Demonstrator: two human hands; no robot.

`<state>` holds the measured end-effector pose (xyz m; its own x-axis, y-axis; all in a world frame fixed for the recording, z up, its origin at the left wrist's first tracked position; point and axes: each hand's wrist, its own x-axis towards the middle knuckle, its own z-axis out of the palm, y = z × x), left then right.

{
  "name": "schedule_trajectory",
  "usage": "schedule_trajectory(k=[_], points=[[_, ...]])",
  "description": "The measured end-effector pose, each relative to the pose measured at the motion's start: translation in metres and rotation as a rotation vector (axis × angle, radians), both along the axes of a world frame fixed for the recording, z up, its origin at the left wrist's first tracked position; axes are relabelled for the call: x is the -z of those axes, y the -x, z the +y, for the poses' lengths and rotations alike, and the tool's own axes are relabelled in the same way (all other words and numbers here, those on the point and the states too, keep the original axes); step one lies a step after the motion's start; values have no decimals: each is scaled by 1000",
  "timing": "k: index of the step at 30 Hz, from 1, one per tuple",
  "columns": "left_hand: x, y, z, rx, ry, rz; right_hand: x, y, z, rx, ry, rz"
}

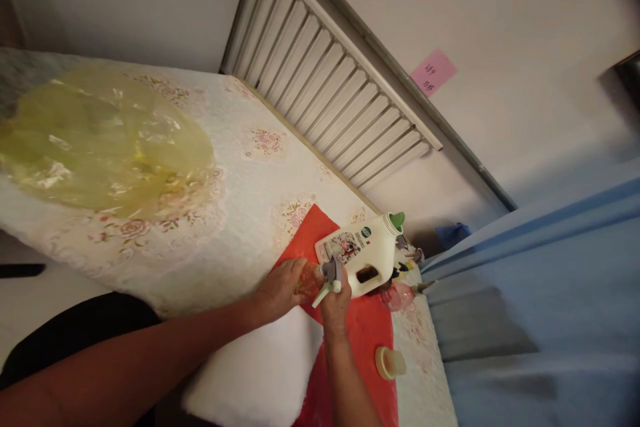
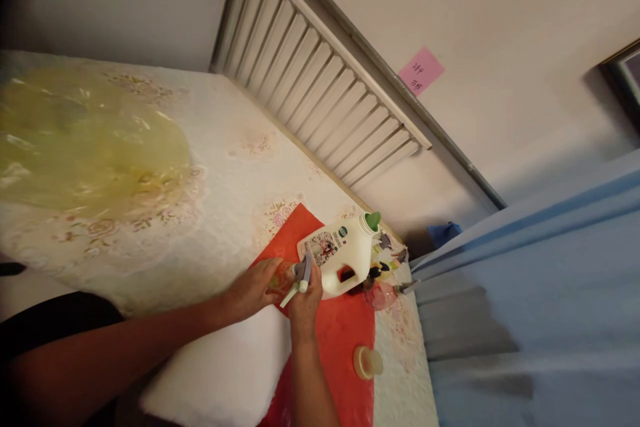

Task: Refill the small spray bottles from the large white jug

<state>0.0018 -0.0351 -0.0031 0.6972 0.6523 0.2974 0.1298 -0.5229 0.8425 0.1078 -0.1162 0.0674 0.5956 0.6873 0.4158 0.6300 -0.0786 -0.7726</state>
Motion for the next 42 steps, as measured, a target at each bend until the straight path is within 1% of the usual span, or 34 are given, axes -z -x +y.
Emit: schedule_trajectory(k=[3, 8, 12, 16, 18, 19, 23, 26, 29, 32, 35, 38, 42], points=[[-3, 0, 0, 5, -4, 44, -1, 0, -1, -17, 8, 26], [-14, 4, 1, 14, 10, 83, -5, -7, -3, -59, 45, 74], [-19, 8, 2, 40, 16, 83, -10, -16, -6, -174, 121, 190], [-19, 8, 2, 52, 36, 86, -14, -25, -10, -279, 172, 328], [-18, 8, 2, 49, 39, 90, -14, -27, -11, -280, 145, 405], [-18, 8, 2, 46, 36, 93, -14, -28, -12, -264, 107, 449], [-18, 8, 2, 39, 22, 120, -16, -28, -19, -206, -98, 689], [-18, 9, 2, 35, 27, 122, -21, -21, -32, -206, -149, 789], [-18, 9, 2, 41, 23, 109, -24, -12, -47, -216, -131, 788], [-17, 10, 2, 48, 3, 105, -21, -5, -55, -211, -76, 721], [-16, 9, 2, 47, -3, 87, -14, -4, -54, -156, -17, 614], [-12, 8, 3, 46, 1, 72, -7, -6, -48, -78, -14, 528], [-8, 8, 3, 48, -6, 58, -4, -13, -44, -52, -5, 436]])
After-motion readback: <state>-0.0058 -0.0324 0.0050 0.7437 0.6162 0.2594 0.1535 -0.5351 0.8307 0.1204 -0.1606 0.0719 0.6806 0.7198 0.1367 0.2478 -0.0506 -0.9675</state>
